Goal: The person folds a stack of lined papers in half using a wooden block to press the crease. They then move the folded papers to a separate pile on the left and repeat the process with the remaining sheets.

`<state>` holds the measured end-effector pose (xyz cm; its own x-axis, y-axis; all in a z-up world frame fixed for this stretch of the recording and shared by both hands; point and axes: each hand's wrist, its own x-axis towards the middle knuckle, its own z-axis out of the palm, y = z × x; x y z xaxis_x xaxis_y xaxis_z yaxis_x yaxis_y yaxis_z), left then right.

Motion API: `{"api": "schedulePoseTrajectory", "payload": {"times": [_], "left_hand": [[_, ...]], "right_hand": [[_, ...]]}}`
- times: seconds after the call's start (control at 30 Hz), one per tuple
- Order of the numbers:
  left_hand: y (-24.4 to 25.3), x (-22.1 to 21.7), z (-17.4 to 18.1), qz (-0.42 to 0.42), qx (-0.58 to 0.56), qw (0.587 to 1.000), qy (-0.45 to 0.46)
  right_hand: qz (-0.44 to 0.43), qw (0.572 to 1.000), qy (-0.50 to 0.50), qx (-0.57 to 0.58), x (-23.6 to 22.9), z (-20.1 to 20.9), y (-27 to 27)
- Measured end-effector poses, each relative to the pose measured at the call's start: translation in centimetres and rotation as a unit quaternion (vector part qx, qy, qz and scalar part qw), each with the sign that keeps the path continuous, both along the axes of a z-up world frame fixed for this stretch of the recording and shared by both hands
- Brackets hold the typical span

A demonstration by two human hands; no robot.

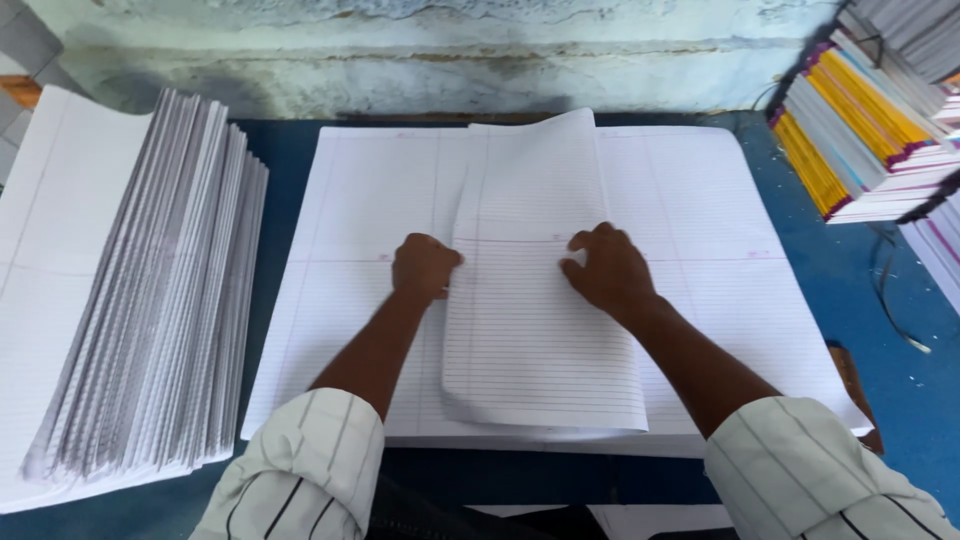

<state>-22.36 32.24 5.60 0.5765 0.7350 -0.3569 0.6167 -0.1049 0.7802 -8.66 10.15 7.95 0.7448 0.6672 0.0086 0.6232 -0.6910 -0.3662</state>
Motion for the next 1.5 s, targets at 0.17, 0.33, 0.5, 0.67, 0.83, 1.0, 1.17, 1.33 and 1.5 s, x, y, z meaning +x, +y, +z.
{"api": "schedulePoseTrajectory", "payload": {"times": [0.17, 0.33, 0.5, 0.67, 0.83, 1.0, 1.17, 1.33, 1.5], "left_hand": [[4.4, -3.2, -1.7, 0.032, 0.027, 0.999, 0.025], [8.2, -5.8, -3.4, 0.021, 0.117, 0.99, 0.079], [12.2, -7.8, -5.0, -0.001, 0.163, 0.98, 0.116], [15.5, -10.3, -6.4, -0.025, 0.21, 0.969, 0.126], [17.3, -12.2, -6.9, -0.007, 0.221, 0.965, 0.141], [17.7, -13.6, -5.6, 0.025, 0.2, 0.969, 0.142], [17.4, -14.7, -3.3, 0.059, 0.126, 0.979, 0.146], [17.0, -15.2, -2.5, 0.087, 0.098, 0.987, 0.096], [17.0, -15.3, -2.5, 0.093, 0.097, 0.987, 0.089]], "right_hand": [[-0.036, 0.999, 0.013, -0.009, 0.8, -1.5, 0.1], [-0.038, 0.994, 0.097, -0.015, 0.3, -2.5, 1.4], [-0.027, 0.993, 0.114, -0.025, -0.7, -3.6, 3.1], [-0.014, 0.991, 0.131, -0.02, -1.6, -3.8, 4.3], [0.002, 0.992, 0.126, -0.019, -2.6, -3.9, 5.6], [0.015, 0.992, 0.127, -0.018, -3.1, -4.2, 6.8], [0.027, 0.993, 0.109, -0.026, -3.3, -4.8, 7.3], [0.027, 0.994, 0.104, -0.035, -3.5, -5.1, 7.6], [0.029, 0.994, 0.097, -0.041, -3.4, -5.4, 7.8]]}}
